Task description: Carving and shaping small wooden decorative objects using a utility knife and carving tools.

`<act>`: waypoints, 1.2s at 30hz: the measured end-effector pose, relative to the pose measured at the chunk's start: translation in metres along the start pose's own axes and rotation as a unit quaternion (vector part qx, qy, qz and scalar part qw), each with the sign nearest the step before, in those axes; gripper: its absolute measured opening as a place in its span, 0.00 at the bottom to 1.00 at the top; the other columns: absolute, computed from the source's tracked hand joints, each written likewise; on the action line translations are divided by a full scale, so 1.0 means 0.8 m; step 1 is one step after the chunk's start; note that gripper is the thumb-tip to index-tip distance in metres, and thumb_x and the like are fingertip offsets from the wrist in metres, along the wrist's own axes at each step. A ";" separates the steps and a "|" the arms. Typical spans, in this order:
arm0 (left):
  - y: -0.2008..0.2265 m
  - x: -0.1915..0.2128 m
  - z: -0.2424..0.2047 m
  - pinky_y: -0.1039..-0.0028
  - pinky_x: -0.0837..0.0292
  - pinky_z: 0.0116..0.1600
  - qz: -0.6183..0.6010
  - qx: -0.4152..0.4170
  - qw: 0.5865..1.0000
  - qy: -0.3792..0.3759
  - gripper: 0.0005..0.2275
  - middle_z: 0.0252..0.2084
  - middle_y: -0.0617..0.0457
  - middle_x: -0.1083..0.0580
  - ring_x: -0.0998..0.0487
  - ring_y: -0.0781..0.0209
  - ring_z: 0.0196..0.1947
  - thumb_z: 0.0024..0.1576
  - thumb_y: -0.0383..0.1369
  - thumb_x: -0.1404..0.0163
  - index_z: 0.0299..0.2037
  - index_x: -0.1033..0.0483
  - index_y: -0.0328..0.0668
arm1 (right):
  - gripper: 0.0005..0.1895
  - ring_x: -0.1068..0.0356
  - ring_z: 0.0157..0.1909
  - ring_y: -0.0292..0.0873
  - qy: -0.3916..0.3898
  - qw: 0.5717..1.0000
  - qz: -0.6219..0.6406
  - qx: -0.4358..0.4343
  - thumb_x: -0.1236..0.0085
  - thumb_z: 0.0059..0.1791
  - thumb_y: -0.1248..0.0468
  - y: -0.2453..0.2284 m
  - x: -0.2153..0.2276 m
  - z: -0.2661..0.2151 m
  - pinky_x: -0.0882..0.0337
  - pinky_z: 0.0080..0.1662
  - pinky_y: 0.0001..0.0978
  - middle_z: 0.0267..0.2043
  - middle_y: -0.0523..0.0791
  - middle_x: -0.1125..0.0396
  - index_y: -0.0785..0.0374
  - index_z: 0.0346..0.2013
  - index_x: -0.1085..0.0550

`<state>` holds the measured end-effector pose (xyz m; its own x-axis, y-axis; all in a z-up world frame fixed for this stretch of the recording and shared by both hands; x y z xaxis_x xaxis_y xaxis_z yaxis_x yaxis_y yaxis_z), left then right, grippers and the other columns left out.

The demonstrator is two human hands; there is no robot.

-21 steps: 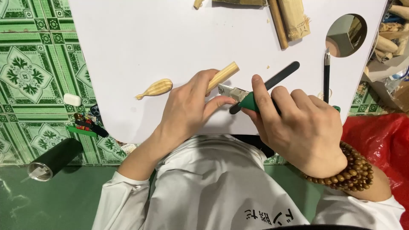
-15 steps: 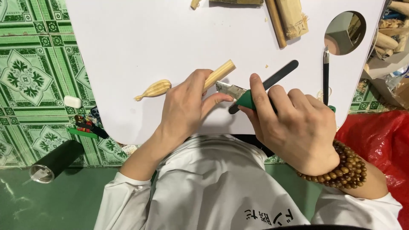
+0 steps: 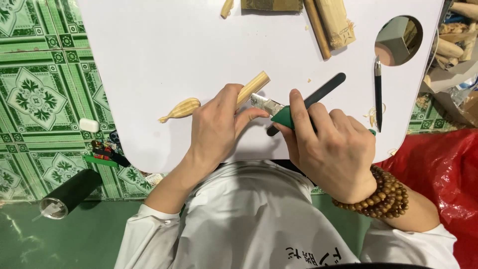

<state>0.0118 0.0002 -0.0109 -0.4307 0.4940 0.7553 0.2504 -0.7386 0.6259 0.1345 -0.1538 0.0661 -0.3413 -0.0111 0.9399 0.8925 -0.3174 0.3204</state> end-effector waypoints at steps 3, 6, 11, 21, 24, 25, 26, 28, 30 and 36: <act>0.000 0.002 0.002 0.69 0.46 0.20 0.010 0.009 1.000 -0.002 0.20 0.24 0.57 0.37 0.36 0.64 0.21 0.59 0.47 0.40 0.41 0.33 0.38 | 0.27 0.47 0.21 0.33 0.008 1.000 -0.004 -0.004 0.60 0.62 0.38 -0.003 -0.003 0.001 0.48 0.25 0.23 0.28 0.34 0.40 0.50 0.56 0.20; -0.005 0.003 0.005 0.66 0.43 0.21 -0.016 0.014 0.999 -0.033 0.20 0.26 0.56 0.35 0.35 0.61 0.21 0.60 0.47 0.42 0.43 0.33 0.38 | 0.27 0.45 0.21 0.32 0.017 0.999 0.021 0.020 0.53 0.61 0.37 0.003 -0.008 0.005 0.46 0.23 0.24 0.28 0.35 0.40 0.53 0.58 0.21; -0.005 0.017 0.013 0.56 0.37 0.25 -0.032 0.069 0.991 -0.110 0.22 0.32 0.48 0.24 0.24 0.41 0.28 0.61 0.50 0.47 0.48 0.34 0.38 | 0.19 0.39 0.28 0.35 -0.014 0.993 0.082 0.086 0.44 0.59 0.57 0.020 -0.021 -0.002 0.38 0.24 0.25 0.36 0.41 0.37 0.64 0.61 0.27; 0.000 0.038 0.025 0.56 0.40 0.25 -0.004 0.127 0.959 -0.252 0.26 0.17 0.51 0.29 0.28 0.41 0.19 0.60 0.59 0.51 0.34 0.36 0.40 | 0.13 0.50 0.21 0.32 0.024 0.983 -0.039 0.176 0.50 0.62 0.58 0.029 -0.034 -0.012 0.49 0.25 0.23 0.27 0.37 0.46 0.60 0.56 0.24; 0.000 0.041 0.029 0.59 0.42 0.24 0.004 0.138 0.948 -0.286 0.27 0.15 0.52 0.31 0.31 0.46 0.17 0.60 0.61 0.53 0.31 0.36 0.41 | 0.14 0.49 0.24 0.32 -0.007 0.981 -0.019 0.195 0.51 0.59 0.65 0.032 -0.029 -0.009 0.44 0.25 0.23 0.27 0.37 0.46 0.64 0.58 0.25; 0.002 0.042 0.030 0.59 0.42 0.24 0.003 0.138 0.948 -0.287 0.27 0.15 0.52 0.31 0.31 0.46 0.17 0.60 0.61 0.53 0.31 0.36 0.41 | 0.14 0.49 0.24 0.32 -0.008 0.981 -0.018 0.195 0.51 0.59 0.65 0.032 -0.028 -0.009 0.44 0.25 0.23 0.27 0.37 0.46 0.64 0.58 0.25; 0.003 0.044 0.031 0.58 0.41 0.25 -0.001 0.146 0.943 -0.299 0.26 0.16 0.51 0.29 0.29 0.45 0.18 0.60 0.60 0.53 0.34 0.33 0.41 | 0.15 0.49 0.24 0.32 -0.022 0.980 -0.007 0.200 0.52 0.59 0.65 0.033 -0.027 -0.008 0.46 0.23 0.24 0.28 0.37 0.46 0.65 0.59 0.26; 0.005 0.047 0.033 0.58 0.40 0.27 -0.006 0.155 0.937 -0.312 0.26 0.17 0.50 0.27 0.28 0.43 0.19 0.60 0.60 0.52 0.36 0.31 0.41 | 0.16 0.49 0.24 0.33 -0.038 0.978 0.006 0.203 0.53 0.58 0.66 0.031 -0.025 -0.006 0.47 0.22 0.24 0.28 0.37 0.46 0.66 0.59 0.27; 0.007 0.049 0.035 0.57 0.39 0.27 -0.011 0.157 0.924 -0.349 0.24 0.19 0.48 0.26 0.27 0.43 0.20 0.62 0.56 0.53 0.38 0.30 0.39 | 0.14 0.49 0.23 0.31 -0.047 0.978 0.012 0.204 0.55 0.59 0.65 0.027 -0.023 -0.004 0.46 0.20 0.25 0.28 0.36 0.46 0.65 0.58 0.27; 0.011 0.056 0.039 0.58 0.39 0.26 -0.031 0.122 0.925 -0.359 0.23 0.17 0.53 0.29 0.30 0.49 0.18 0.63 0.55 0.53 0.43 0.32 0.38 | 0.14 0.51 0.24 0.31 -0.039 0.979 -0.006 0.202 0.56 0.58 0.66 0.024 -0.022 0.001 0.48 0.21 0.22 0.27 0.35 0.47 0.64 0.55 0.26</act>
<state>0.0220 0.0305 0.0345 0.2140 0.7739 0.5960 0.4709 -0.6163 0.6312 0.1577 -0.1589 0.0555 -0.3423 0.0667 0.9372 0.9379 0.0843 0.3365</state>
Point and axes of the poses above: each hand's wrist, its own z-axis towards the middle knuckle, its own x-axis out of the back of the hand, y = z × x, the point moved 1 cm from there along z, towards the middle knuckle
